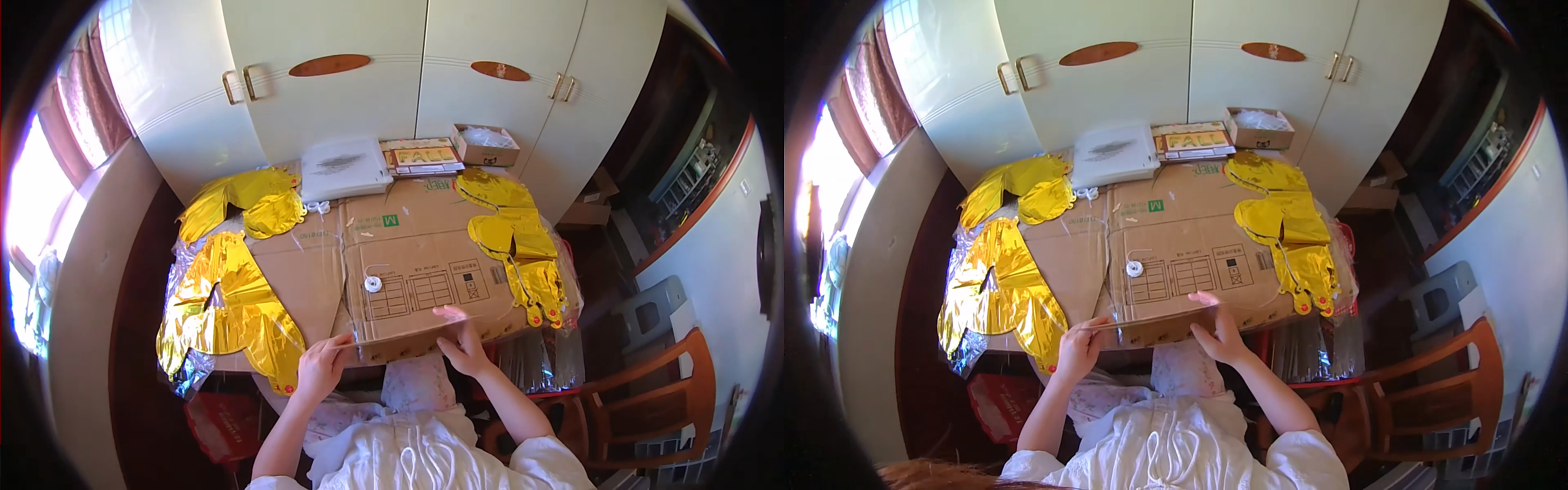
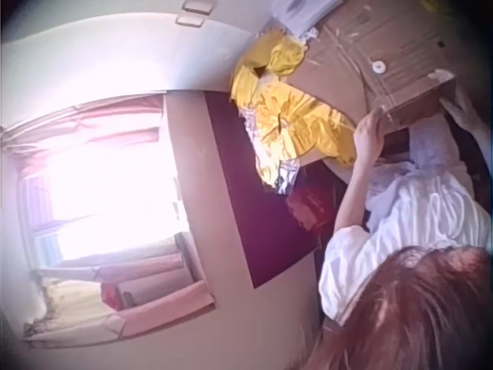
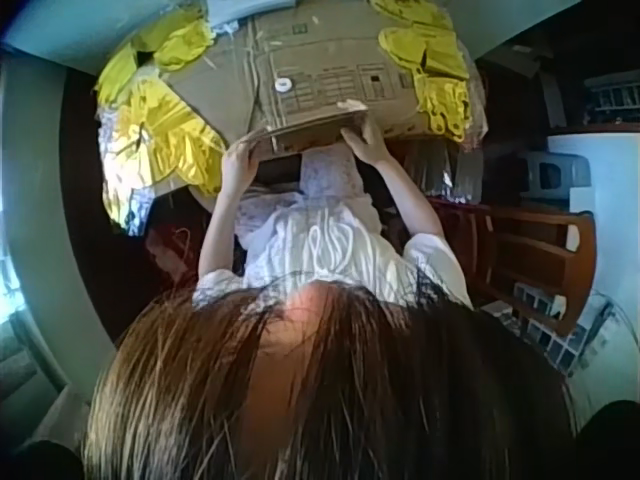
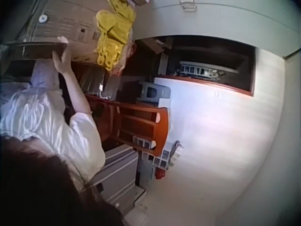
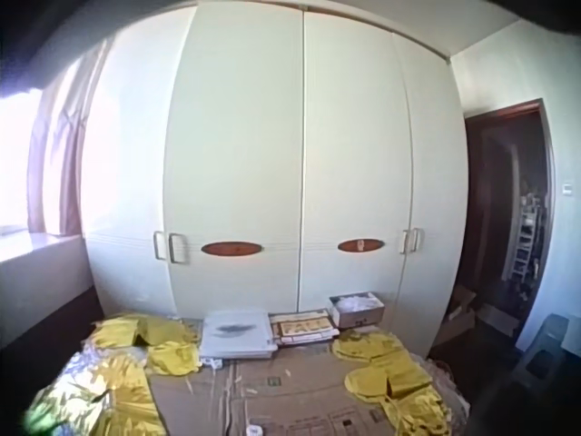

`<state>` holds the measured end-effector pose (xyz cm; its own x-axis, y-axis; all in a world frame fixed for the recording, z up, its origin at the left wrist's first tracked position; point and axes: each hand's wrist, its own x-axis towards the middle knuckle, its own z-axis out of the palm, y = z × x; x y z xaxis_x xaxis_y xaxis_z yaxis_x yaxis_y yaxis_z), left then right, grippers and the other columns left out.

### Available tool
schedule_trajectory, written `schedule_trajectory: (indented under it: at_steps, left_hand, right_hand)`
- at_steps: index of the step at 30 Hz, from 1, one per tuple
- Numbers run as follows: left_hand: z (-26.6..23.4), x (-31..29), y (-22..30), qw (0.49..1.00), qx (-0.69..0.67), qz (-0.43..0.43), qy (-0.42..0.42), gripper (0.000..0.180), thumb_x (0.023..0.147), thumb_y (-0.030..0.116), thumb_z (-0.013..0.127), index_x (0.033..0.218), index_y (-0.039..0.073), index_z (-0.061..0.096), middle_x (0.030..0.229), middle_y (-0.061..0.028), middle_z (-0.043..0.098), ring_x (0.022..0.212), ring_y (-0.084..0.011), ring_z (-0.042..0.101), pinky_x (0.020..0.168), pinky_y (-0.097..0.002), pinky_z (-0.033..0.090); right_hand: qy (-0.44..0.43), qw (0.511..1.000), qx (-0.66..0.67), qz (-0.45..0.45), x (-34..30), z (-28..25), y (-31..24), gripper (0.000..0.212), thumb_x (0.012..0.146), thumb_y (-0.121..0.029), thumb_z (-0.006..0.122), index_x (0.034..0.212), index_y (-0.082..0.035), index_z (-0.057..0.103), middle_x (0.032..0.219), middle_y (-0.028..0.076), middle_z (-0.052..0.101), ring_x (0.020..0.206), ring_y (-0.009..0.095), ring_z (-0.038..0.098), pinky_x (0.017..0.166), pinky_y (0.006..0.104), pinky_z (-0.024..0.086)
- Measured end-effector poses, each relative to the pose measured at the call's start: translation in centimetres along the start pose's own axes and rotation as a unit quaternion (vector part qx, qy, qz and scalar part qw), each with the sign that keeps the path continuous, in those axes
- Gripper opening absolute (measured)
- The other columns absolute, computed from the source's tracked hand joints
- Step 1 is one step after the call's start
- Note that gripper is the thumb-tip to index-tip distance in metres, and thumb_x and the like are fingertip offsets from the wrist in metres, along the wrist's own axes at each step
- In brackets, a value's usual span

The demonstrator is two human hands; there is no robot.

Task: Unpacking gold foil letter balloons and arranging them on a flat surface.

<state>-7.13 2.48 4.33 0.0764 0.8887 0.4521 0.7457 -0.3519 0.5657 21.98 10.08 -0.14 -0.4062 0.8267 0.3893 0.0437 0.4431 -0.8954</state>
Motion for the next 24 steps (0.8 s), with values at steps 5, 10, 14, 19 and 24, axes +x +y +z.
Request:
schedule_trajectory:
  at_steps: [5, 10, 14, 19, 24]
  left_hand:
    - [-1.2, 0.1, 0.3, 0.996, -0.051, -0.063, -0.028, 0.020, 0.076, 0.002, 0.065, 0.095, 0.005, 0.068, 0.088, -0.0098, 0.068, 0.073, -0.0284, 0.064, 0.067, -0.0353, 0.051]
    - [-1.9, -0.6, 0.7, 0.998, -0.063, 0.019, -0.013, 0.024, 0.072, 0.000, 0.066, 0.096, 0.005, 0.068, 0.087, -0.0096, 0.069, 0.069, -0.0255, 0.063, 0.064, -0.0335, 0.051]
    - [-2.4, -0.7, 1.1, 0.998, -0.064, 0.022, -0.008, 0.027, 0.069, -0.001, 0.066, 0.095, 0.005, 0.070, 0.086, -0.0094, 0.069, 0.069, -0.0245, 0.062, 0.063, -0.0327, 0.050]
    - [-3.2, -0.5, 1.0, 0.996, -0.050, 0.060, -0.046, 0.024, 0.071, 0.004, 0.069, 0.095, 0.004, 0.069, 0.090, -0.0093, 0.069, 0.069, -0.0247, 0.062, 0.063, -0.0330, 0.050]
    - [-3.0, -2.1, 0.9, 0.970, -0.214, -0.029, -0.109, 0.024, 0.076, 0.013, 0.069, 0.097, 0.002, 0.068, 0.096, -0.0123, 0.068, 0.076, -0.0256, 0.065, 0.068, -0.0339, 0.052]
  right_hand:
    - [0.010, 0.999, 0.040, 0.000, -0.4, 0.2, -0.6, 0.052, 0.090, -0.006, 0.058, 0.135, -0.003, 0.033, 0.128, 0.014, 0.050, 0.121, 0.021, 0.047, 0.105, 0.0356, 0.032]
    - [0.068, 0.994, 0.040, -0.070, -0.9, 1.5, -2.3, 0.048, 0.093, -0.013, 0.057, 0.133, 0.001, 0.035, 0.130, 0.016, 0.049, 0.119, 0.023, 0.049, 0.103, 0.0391, 0.036]
    - [0.067, 0.985, -0.074, -0.142, -1.1, 1.2, -3.0, 0.031, 0.096, -0.018, 0.054, 0.119, 0.002, 0.048, 0.123, 0.018, 0.054, 0.110, 0.026, 0.056, 0.099, 0.0422, 0.040]
    - [0.070, 0.991, 0.051, -0.103, -0.8, 0.5, -3.6, 0.018, 0.093, -0.010, 0.054, 0.107, 0.000, 0.055, 0.106, 0.015, 0.062, 0.097, 0.026, 0.061, 0.088, 0.0360, 0.046]
    - [0.115, 0.988, 0.092, 0.038, -2.1, 1.5, -5.2, 0.017, 0.094, -0.008, 0.053, 0.108, 0.001, 0.055, 0.094, 0.006, 0.062, 0.088, 0.009, 0.056, 0.078, 0.0237, 0.044]
